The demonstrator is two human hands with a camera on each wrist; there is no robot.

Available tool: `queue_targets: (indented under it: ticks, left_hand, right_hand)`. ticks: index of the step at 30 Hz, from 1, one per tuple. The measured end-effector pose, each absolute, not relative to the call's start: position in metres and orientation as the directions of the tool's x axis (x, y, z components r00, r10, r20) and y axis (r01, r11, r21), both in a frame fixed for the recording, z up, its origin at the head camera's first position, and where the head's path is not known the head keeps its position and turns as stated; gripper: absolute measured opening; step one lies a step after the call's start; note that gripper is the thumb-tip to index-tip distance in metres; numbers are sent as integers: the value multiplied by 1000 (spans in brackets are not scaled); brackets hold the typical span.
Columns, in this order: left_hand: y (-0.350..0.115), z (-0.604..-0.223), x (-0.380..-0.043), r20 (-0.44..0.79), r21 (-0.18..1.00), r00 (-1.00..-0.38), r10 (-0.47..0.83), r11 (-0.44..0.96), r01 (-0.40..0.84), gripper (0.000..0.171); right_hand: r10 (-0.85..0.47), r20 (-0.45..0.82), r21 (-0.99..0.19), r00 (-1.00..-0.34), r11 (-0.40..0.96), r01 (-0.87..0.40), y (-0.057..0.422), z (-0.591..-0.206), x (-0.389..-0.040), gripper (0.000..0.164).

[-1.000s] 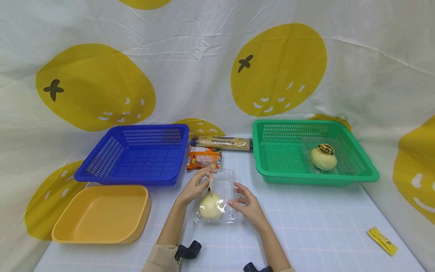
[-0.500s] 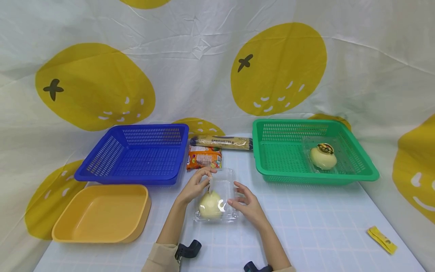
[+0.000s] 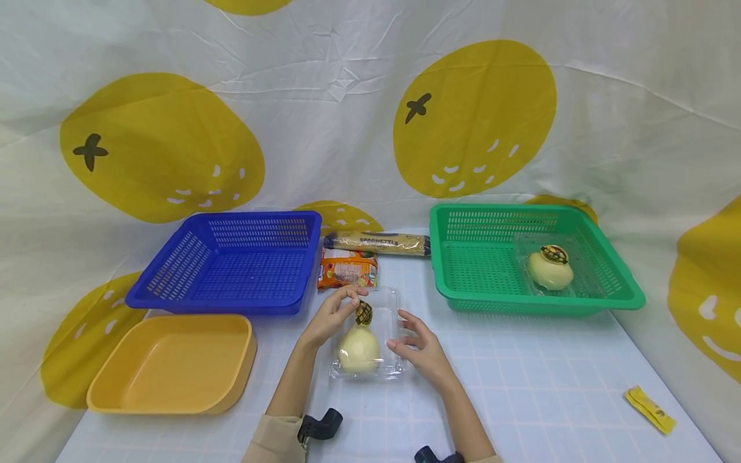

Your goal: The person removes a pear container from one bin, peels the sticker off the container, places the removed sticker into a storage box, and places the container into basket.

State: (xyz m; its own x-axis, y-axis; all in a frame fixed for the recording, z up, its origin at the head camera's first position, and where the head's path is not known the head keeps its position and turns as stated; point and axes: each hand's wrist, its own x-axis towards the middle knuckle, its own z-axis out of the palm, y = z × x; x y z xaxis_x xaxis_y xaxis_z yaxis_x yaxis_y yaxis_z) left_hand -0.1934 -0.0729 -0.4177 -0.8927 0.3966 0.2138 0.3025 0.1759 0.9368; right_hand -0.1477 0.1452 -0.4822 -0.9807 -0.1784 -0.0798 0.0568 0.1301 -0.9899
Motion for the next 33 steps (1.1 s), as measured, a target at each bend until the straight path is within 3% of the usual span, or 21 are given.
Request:
queue_targets:
  ticks: [10,17,25,33]
  left_hand:
    - [-72,-423,-190,218,957,-923,316,115,265,11]
    - [-78,-452,-194,202,974,-945,257,47,221,11]
    - [-101,-445,-177,195,981,-965,176,-38,192,16]
    - [-139,-428,-153,239,969,-969,57,52,242,7]
  right_hand:
    - [-178,-79,-989,-981,136,55,146,-483,-148,63]
    - [-167,-90,-986,-982,155,64,147,-483,-149,65]
    - [-185,-74,-992,-980,116,53,147,-483,-147,64]
    - [-177,-81,-990,-981,125,59,147,-483,-147,64]
